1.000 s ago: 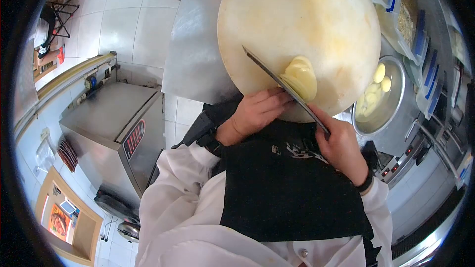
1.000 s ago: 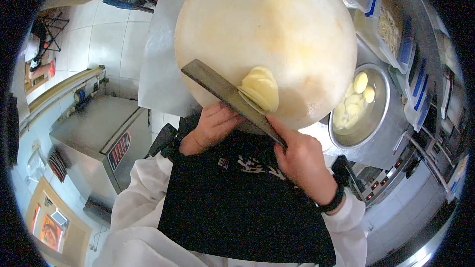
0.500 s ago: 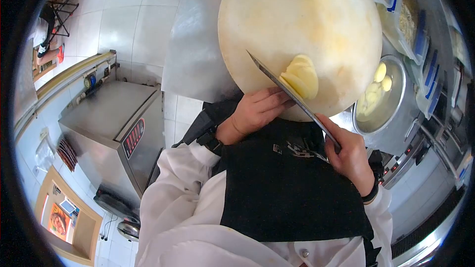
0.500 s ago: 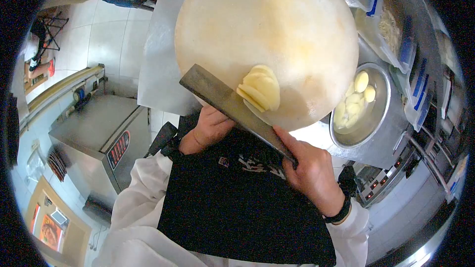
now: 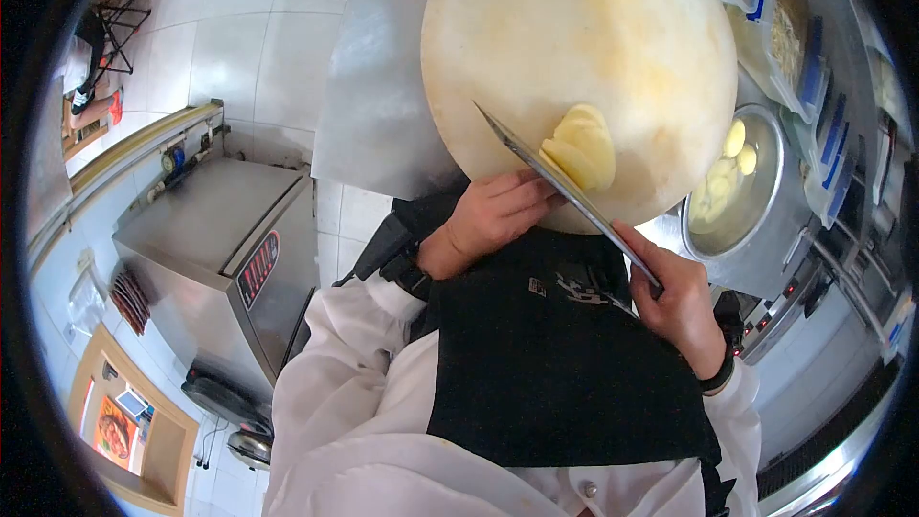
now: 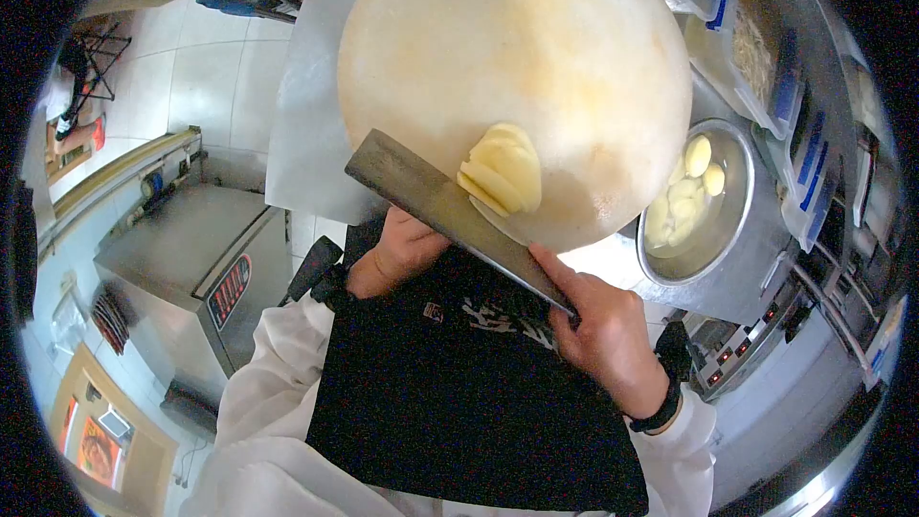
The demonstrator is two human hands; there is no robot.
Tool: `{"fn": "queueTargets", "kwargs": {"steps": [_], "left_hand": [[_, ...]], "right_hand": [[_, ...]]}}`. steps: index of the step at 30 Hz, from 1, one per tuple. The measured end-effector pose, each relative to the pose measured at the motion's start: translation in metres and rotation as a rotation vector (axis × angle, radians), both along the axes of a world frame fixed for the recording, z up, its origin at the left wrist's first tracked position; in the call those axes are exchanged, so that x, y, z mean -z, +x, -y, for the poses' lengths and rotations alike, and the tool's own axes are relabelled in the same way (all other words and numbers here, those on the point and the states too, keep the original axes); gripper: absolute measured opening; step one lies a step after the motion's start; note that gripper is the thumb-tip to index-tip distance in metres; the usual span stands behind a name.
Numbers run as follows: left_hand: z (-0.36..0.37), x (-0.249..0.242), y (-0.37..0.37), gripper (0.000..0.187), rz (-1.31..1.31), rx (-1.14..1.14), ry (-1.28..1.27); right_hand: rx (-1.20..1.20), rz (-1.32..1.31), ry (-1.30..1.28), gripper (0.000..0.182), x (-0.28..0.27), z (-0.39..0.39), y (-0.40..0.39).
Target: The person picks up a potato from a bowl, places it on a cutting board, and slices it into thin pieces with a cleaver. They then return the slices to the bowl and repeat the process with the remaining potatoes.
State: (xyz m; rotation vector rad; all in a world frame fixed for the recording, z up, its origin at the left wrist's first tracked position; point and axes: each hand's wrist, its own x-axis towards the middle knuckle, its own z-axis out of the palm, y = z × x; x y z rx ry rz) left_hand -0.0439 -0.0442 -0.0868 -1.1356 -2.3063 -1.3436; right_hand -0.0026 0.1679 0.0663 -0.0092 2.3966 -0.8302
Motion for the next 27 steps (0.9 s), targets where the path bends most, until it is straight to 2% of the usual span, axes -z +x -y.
{"fn": "queueTargets", "kwargs": {"steps": [5, 9, 11, 15, 18, 23, 27], "left_hand": [[0.001, -0.001, -0.001, 0.029, 0.017, 0.017, 0.021], [0.002, 0.0, 0.002, 0.03, 0.058, 0.035, -0.015], [0.001, 0.001, 0.0, 0.03, 0.055, 0.032, -0.028], [0.001, 0.004, 0.002, 0.03, 0.03, 0.023, -0.02], [0.001, 0.0, 0.0, 0.03, 0.039, 0.03, -0.019], [0.001, -0.002, -0.002, 0.03, -0.001, 0.004, 0.009], [0.002, 0.003, 0.0, 0.03, 0.023, 0.026, 0.003]], "right_hand": [[-0.05, 0.045, 0.068, 0.06, -0.001, 0.005, -0.007], [-0.015, 0.064, 0.073, 0.057, 0.021, 0.014, -0.013], [0.023, -0.055, 0.011, 0.053, 0.031, 0.013, -0.011], [0.07, -0.019, 0.001, 0.052, 0.028, 0.014, -0.009], [0.112, -0.094, -0.043, 0.053, 0.024, 0.011, -0.003], [0.029, 0.036, 0.033, 0.058, -0.002, 0.003, 0.002], [0.007, -0.005, 0.029, 0.059, 0.002, 0.004, 0.004]]}}
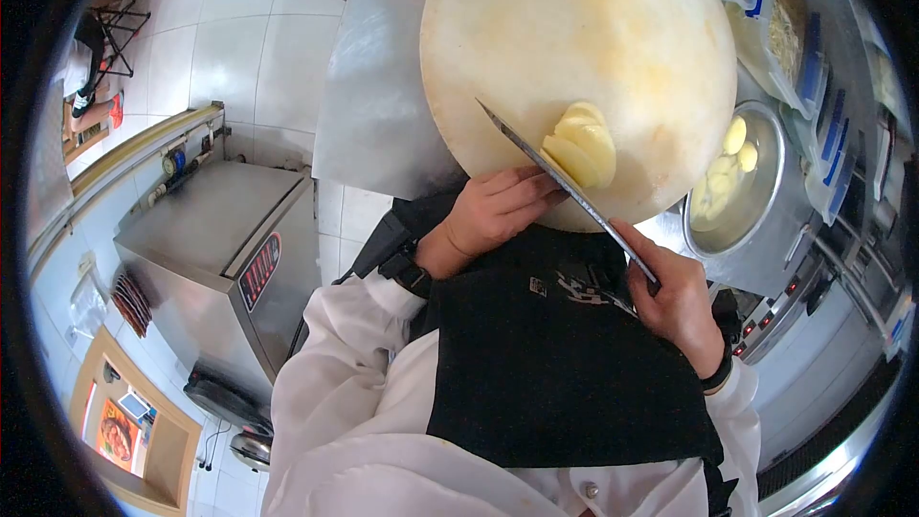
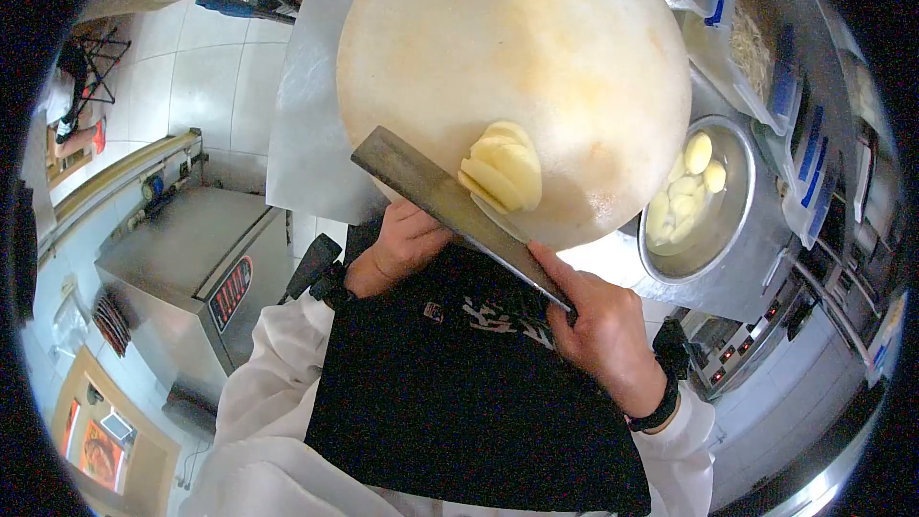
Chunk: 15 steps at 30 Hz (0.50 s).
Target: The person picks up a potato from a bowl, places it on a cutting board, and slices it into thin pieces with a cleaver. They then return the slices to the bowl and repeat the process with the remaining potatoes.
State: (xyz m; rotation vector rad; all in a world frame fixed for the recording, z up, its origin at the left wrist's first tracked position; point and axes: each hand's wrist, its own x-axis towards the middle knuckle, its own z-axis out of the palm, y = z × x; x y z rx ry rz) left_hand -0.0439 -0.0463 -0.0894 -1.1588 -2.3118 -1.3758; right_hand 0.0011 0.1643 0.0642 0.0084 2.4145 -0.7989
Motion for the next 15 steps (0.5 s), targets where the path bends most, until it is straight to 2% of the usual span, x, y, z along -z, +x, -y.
{"fn": "queueTargets", "kwargs": {"steps": [9, 15], "left_hand": [[-0.001, -0.005, -0.002, 0.03, 0.006, -0.002, -0.033], [-0.003, -0.004, -0.001, 0.027, -0.016, -0.002, -0.051]], "right_hand": [[0.003, 0.005, 0.035, 0.051, 0.025, 0.015, -0.015], [0.18, 0.029, -0.085, 0.047, 0.025, 0.013, -0.01]]}}
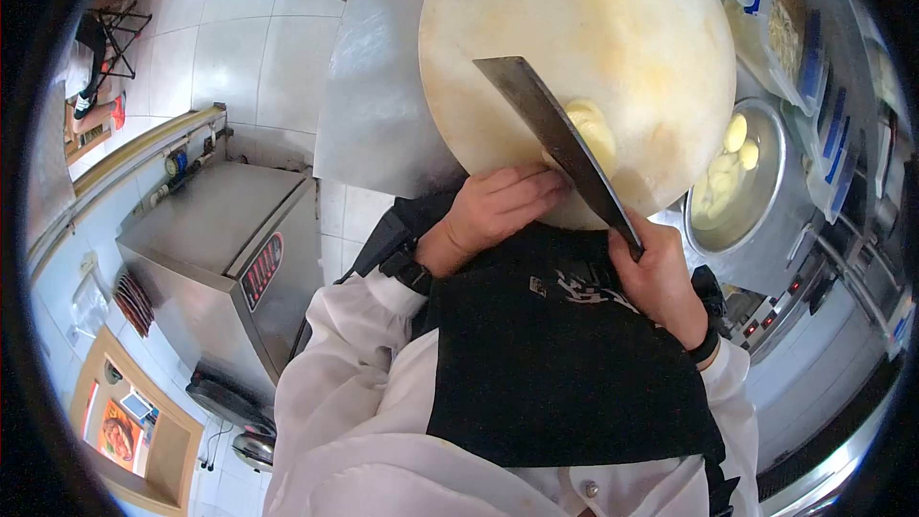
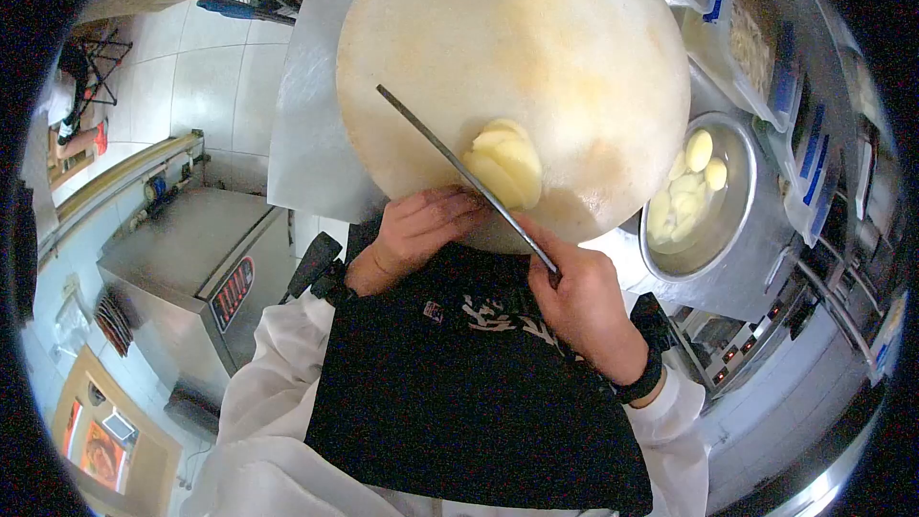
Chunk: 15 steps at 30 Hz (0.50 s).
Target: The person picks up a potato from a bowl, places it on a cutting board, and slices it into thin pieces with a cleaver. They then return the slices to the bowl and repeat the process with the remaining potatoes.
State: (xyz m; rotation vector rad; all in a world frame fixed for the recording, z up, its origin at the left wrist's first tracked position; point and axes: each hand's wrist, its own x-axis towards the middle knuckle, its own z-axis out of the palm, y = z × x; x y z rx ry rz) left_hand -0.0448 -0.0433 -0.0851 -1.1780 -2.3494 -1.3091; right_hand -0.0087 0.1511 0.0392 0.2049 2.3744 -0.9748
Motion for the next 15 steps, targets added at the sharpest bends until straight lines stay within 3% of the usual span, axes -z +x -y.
{"fn": "queueTargets", "kwargs": {"steps": [3, 8, 12, 15], "left_hand": [[0.001, 0.0, -0.001, 0.026, -0.01, 0.003, 0.006], [0.002, 0.0, -0.002, 0.026, -0.006, 0.012, 0.039], [0.002, -0.001, -0.003, 0.025, -0.006, 0.009, 0.032], [0.003, 0.0, -0.002, 0.025, 0.007, 0.013, 0.027]], "right_hand": [[-0.024, -0.089, 0.043, 0.049, -0.006, -0.003, 0.008], [-0.154, -0.005, 0.075, 0.046, -0.026, -0.008, 0.008], [-0.148, -0.077, 0.075, 0.054, -0.019, -0.008, 0.009], [-0.145, 0.013, 0.101, 0.053, -0.02, -0.005, 0.002]]}}
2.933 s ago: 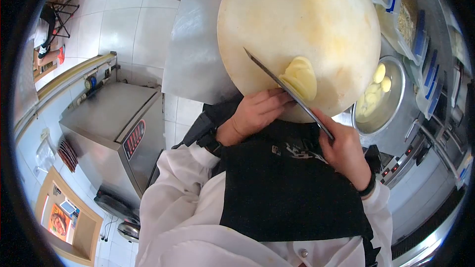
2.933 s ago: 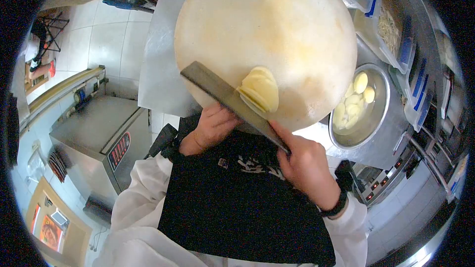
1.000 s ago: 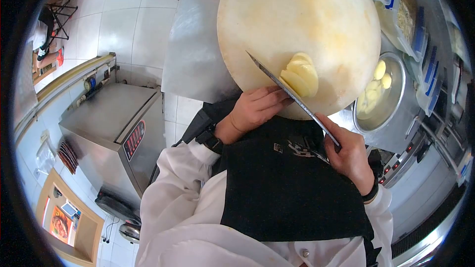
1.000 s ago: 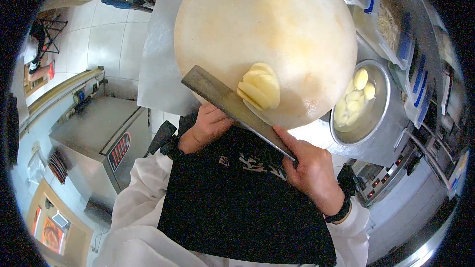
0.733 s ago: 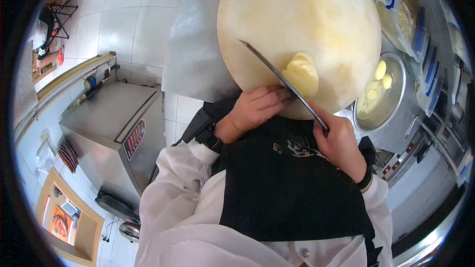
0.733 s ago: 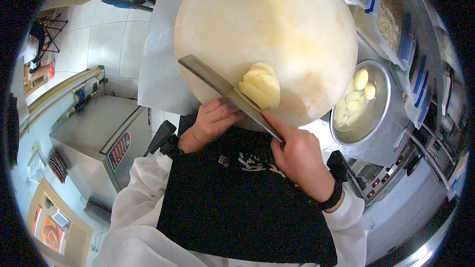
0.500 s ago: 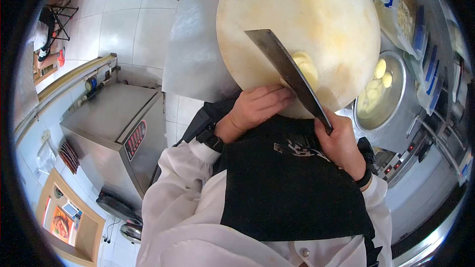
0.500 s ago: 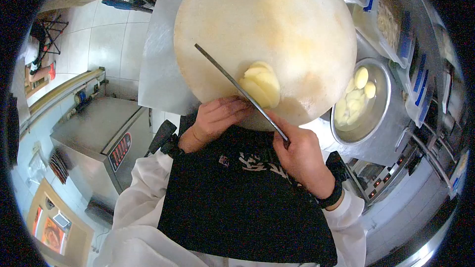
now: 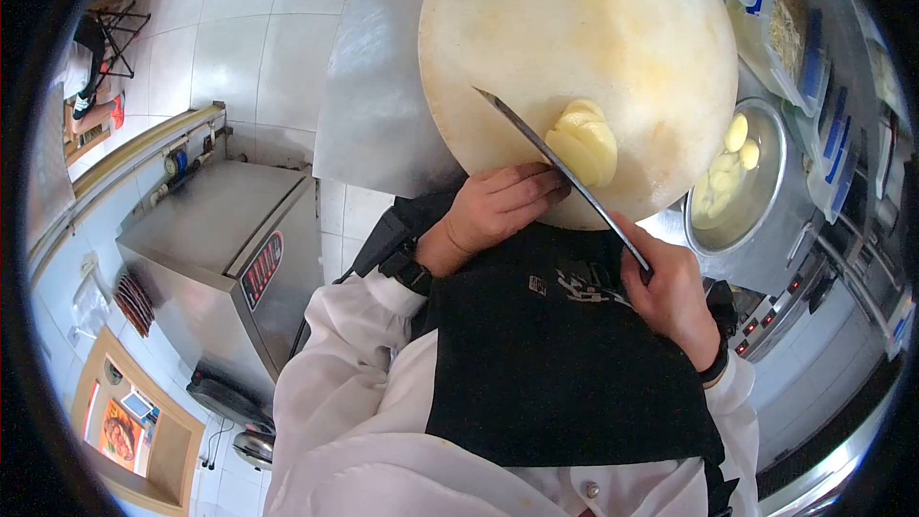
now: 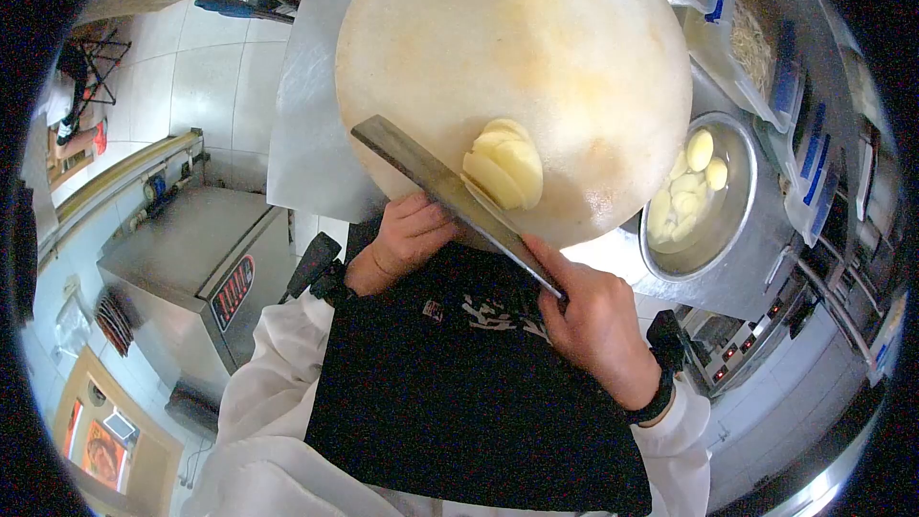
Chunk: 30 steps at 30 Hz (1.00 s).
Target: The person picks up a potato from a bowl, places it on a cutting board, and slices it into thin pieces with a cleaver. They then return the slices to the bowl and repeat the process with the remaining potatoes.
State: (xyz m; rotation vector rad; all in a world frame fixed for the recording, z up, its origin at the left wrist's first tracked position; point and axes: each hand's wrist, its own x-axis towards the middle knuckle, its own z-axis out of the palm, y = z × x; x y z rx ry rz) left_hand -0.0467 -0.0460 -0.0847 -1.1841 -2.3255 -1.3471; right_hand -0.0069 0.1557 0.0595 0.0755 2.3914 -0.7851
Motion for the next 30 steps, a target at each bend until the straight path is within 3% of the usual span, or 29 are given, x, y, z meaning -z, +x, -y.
{"fn": "queueTargets", "kwargs": {"steps": [12, 17, 30], "left_hand": [[-0.003, 0.001, 0.0, 0.028, 0.005, 0.016, -0.033], [-0.002, 0.0, -0.001, 0.03, -0.009, 0.011, -0.027], [-0.002, -0.002, -0.004, 0.028, -0.027, 0.019, -0.034]], "right_hand": [[0.157, 0.019, -0.092, 0.044, 0.019, 0.002, 0.001], [0.115, -0.091, -0.088, 0.047, 0.006, -0.002, 0.011], [0.086, -0.037, -0.072, 0.051, 0.005, -0.004, 0.012]]}}
